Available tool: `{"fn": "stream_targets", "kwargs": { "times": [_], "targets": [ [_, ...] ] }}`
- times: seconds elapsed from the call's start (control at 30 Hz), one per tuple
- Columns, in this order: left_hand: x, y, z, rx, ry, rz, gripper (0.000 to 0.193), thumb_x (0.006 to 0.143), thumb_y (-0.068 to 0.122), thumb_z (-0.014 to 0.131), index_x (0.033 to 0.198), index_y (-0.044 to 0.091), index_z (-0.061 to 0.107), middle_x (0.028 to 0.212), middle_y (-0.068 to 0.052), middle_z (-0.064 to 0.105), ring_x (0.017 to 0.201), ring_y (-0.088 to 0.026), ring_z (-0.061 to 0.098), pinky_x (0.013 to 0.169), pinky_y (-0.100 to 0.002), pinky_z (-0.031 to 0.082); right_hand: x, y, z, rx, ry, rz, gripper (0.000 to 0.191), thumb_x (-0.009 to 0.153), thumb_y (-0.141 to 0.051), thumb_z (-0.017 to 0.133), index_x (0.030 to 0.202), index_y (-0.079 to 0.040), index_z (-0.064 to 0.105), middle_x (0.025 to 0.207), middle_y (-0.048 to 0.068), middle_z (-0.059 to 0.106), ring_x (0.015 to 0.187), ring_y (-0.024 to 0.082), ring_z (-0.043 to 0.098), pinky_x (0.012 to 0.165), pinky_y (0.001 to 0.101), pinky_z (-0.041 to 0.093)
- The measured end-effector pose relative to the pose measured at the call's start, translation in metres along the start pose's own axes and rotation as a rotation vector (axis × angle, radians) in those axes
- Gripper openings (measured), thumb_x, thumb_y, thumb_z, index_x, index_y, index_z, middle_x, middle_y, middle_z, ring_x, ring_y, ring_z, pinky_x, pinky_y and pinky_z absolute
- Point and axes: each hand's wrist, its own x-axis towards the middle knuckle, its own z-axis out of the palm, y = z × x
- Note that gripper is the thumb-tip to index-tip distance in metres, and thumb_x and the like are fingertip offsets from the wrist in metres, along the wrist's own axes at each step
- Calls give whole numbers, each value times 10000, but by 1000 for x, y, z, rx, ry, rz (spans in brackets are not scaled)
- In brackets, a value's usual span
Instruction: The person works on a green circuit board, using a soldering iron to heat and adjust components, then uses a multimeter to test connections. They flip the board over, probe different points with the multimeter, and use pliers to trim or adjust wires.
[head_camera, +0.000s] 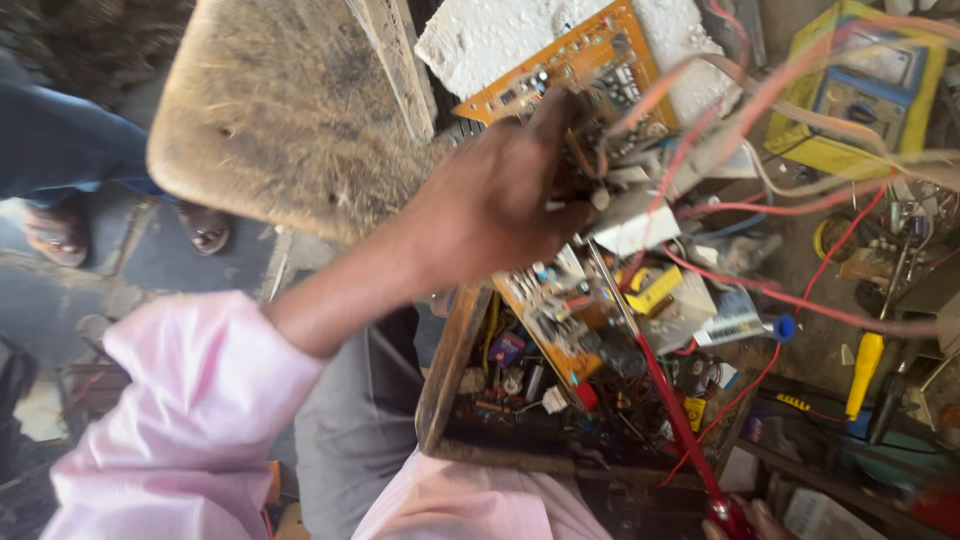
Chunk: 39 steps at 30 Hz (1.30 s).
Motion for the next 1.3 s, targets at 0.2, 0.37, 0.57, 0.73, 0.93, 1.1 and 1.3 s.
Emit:
{"fn": "stream_targets", "kwargs": {
  "times": [0.2,0.37,0.57,0.73,0.93,1.1,1.3],
  "targets": [
    [13,52,45,278,19,52,558,766,188,848,1184,-50,565,961,-211,682,891,-370,701,742,-459,581,9,-21,-57,-4,-3,-57,511,797,-178,833,1219,30,633,1027,195,723,991,256,728,984,381,564],
    [13,104,89,377,-161,-150,373,711,102,817,1052,21,691,992,-159,689,876,-290,724,711,-379,624,12,-68,-119,15,13,-105,504,774,-68,858,1243,-3,686,1062,207,742,986,272,752,886,335,594],
    [-3,139,120,168,-68,-289,558,560,63,908,1048,6,644,998,-130,736,912,-251,720,780,-366,609,17,-71,-156,93,-5,-137,541,722,-62,861,1235,-9,700,1023,181,722,890,224,747,758,316,613],
    [-8,146,136,214,-57,-276,575,567,76,904,1090,4,677,958,-123,746,904,-255,723,803,-391,590,4,-50,-162,145,50,-276,472,750,-62,824,1191,35,686,1002,181,695,900,247,739,753,321,623],
    [-5,144,133,331,-104,-124,527,593,123,903,1056,0,682,941,-145,759,881,-256,734,793,-378,582,4,-36,-156,-118,124,-389,332,859,-110,865,1144,15,749,1058,145,740,934,278,757,816,359,615],
    [2,132,126,328,-119,-80,493,587,111,886,1020,-13,685,912,-142,760,847,-228,745,769,-355,599,14,-35,-145,-39,98,-334,362,812,-95,839,1142,13,734,1022,174,750,918,289,761,799,361,612],
    [13,121,122,413,-148,-114,455,620,112,861,1025,-18,699,954,-152,756,889,-217,744,810,-332,608,7,-12,-126,344,-93,107,384,850,-104,787,1211,-2,706,1068,161,745,942,237,757,821,292,604]
  ]
}}
